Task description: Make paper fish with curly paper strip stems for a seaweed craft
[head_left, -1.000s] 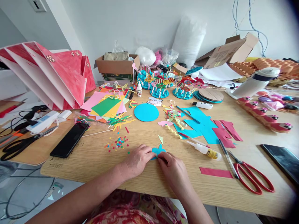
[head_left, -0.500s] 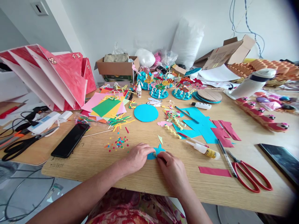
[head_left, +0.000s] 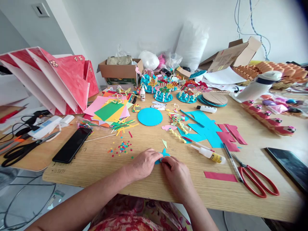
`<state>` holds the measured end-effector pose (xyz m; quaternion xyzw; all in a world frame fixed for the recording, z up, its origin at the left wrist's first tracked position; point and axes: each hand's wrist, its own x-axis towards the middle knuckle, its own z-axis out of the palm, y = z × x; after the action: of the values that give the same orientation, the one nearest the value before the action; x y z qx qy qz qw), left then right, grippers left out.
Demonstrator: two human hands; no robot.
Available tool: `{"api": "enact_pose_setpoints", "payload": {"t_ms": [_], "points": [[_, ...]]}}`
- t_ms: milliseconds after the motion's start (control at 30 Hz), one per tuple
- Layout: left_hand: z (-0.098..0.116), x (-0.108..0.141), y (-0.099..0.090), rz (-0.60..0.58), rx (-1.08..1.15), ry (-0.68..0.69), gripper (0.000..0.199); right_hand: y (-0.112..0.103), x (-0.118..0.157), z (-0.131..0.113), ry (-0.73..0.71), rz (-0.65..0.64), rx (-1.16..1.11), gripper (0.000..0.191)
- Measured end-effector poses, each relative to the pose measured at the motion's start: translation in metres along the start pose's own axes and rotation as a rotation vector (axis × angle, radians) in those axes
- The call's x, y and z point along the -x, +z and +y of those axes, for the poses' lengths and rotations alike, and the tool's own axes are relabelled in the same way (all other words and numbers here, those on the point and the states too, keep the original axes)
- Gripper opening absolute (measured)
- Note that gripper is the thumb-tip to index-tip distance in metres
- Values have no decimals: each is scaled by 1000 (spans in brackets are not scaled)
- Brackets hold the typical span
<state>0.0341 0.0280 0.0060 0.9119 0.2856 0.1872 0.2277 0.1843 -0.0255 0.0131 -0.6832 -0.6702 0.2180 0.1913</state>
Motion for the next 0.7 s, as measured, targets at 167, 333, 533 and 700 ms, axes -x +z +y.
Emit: {"api": "enact_pose_setpoints", "payload": {"t_ms": [167,333,533,700], "points": [[2,2,-2,-17,-1,-10,31,1,0,1,-11,2,-9,24],[6,4,-4,-29,-49,11,30,2,1,1,-7,8,-14,23],[8,7,-7,-112,-161,56,24,4,6,5,-69,72,-72,18],[16,9,-12,-171,-281,90,22,-9,21,21,-90,109,-159,17]]}}
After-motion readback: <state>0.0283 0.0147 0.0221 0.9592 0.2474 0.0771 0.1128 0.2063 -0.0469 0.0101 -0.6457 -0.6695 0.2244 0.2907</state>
